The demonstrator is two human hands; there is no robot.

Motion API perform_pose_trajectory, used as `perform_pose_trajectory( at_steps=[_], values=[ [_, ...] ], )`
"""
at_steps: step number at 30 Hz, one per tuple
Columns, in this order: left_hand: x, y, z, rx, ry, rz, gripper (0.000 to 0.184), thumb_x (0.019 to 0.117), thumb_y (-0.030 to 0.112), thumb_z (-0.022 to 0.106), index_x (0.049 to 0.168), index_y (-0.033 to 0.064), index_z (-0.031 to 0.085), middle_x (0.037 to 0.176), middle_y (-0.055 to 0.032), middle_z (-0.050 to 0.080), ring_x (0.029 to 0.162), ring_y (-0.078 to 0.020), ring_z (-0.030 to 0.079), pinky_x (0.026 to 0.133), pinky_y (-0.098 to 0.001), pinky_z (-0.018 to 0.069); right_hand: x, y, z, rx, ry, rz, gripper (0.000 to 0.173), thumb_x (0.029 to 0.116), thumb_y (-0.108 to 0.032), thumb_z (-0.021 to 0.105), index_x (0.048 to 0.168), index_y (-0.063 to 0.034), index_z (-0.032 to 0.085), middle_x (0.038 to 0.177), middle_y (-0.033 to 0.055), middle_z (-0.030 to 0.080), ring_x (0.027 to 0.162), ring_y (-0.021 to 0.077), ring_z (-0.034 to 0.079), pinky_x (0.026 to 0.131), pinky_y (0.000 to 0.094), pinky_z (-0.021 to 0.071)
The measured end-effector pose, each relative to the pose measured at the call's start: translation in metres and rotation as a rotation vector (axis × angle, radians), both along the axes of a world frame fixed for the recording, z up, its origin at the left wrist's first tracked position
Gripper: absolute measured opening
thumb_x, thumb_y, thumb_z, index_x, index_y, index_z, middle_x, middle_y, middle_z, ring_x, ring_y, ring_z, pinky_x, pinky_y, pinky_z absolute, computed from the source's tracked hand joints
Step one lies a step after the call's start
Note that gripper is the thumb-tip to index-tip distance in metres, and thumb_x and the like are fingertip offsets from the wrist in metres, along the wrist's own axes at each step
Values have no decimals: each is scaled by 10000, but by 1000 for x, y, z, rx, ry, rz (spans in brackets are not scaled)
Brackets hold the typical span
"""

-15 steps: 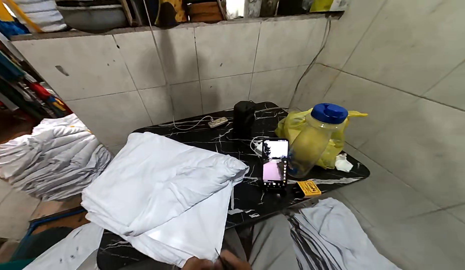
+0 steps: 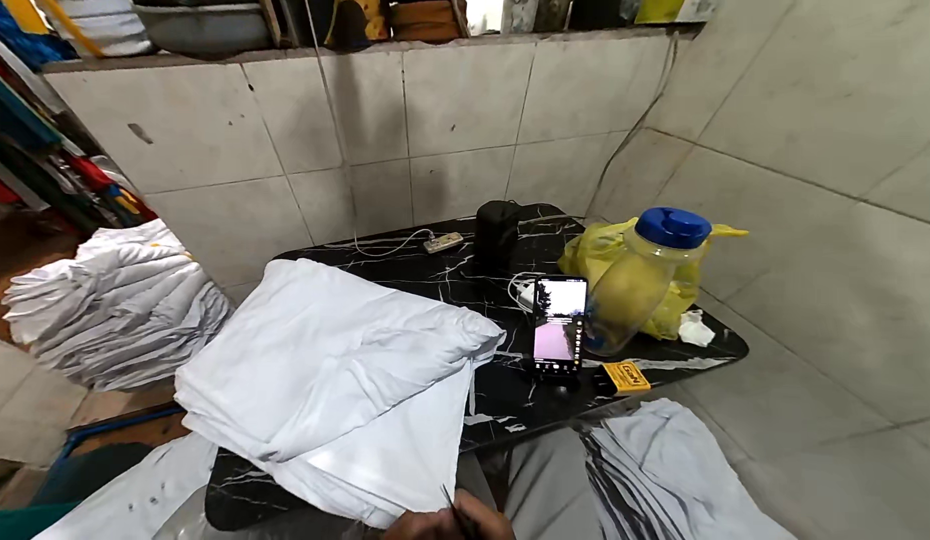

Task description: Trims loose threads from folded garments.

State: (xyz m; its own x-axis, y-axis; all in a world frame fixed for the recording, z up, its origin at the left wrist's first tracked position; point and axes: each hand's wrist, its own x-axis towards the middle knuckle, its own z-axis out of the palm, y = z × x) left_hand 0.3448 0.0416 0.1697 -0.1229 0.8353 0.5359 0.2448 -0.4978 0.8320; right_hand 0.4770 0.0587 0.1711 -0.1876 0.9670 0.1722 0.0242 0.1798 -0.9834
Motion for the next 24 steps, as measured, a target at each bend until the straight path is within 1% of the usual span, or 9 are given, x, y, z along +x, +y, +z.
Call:
perform_pose_trajectory(
  at_steps=[3, 5, 7, 12, 14, 16, 18, 21, 24],
  values=[
    [-1, 0, 0, 16, -20, -13, 124, 1026, 65, 587, 1058, 13, 695, 998, -37, 750, 941, -45, 709, 879, -245, 595, -3, -4, 6, -61, 63, -69, 188, 993, -109, 639, 905, 57, 648, 717, -25, 606, 650, -44, 544, 641, 160, 483],
    [-2, 0, -1, 29, -19, 0, 117, 1021, 74, 601, 1051, 8, 693, 983, -39, 752, 915, -43, 712, 857, -240, 599, -5, -5, 4, -55, 98, -74, 152, 985, -82, 636, 897, 41, 641, 720, -36, 616, 648, -43, 560, 639, 162, 495],
    [-3, 0, -1, 13, -12, 32, 118, 1014, 77, 616, 1060, -15, 675, 954, -47, 740, 858, -26, 700, 808, -221, 599, -6, -6, 1, -20, 78, -59, 174, 1001, -96, 623, 904, 48, 638, 735, -3, 624, 651, -18, 569, 631, 180, 505],
    [-9, 5, 3, -3, 15, 39, 100, 999, 60, 628, 1061, 1, 678, 956, -47, 737, 797, -8, 687, 730, -191, 598, -2, -6, 1, 120, -179, -26, 278, 1038, -136, 571, 907, 95, 653, 748, 158, 629, 658, 159, 597, 633, 297, 515],
    [-9, 7, 5, 5, 26, 52, 93, 995, 59, 632, 1052, 1, 678, 943, -52, 737, 779, -10, 686, 713, -185, 597, 2, -6, -2, 124, -209, -27, 295, 1051, -154, 555, 932, 89, 671, 775, 166, 654, 686, 178, 627, 660, 318, 536],
    [-7, 7, 6, 9, 25, 54, 91, 988, 48, 637, 1039, -9, 686, 933, -55, 740, 786, -15, 690, 721, -185, 596, 5, -5, -6, 96, -181, -24, 327, 1082, -192, 511, 986, 75, 674, 815, 146, 677, 736, 164, 657, 707, 331, 566],
    [-5, 8, 5, 17, 23, 37, 93, 992, 58, 641, 1042, -9, 681, 950, -56, 742, 812, -11, 696, 743, -181, 598, 5, -4, -5, 71, -162, -35, 326, 1078, -214, 528, 1022, 73, 674, 812, 133, 673, 722, 145, 642, 695, 322, 558],
    [-4, 9, 4, 21, 16, 6, 99, 996, 67, 638, 1054, -3, 676, 976, -60, 739, 859, -23, 703, 780, -190, 600, 0, -4, -8, 28, -20, -64, 219, 1027, -139, 613, 940, 59, 645, 737, 60, 634, 640, 55, 582, 611, 227, 509],
    [-8, 11, 8, 5, 27, -28, 120, 988, 63, 654, 1066, -25, 678, 984, -85, 742, 891, -48, 714, 815, -218, 610, -4, -5, -13, 17, 136, -49, 161, 1022, -83, 599, 934, 43, 647, 768, 6, 644, 678, 17, 598, 649, 209, 529]
  ],
)
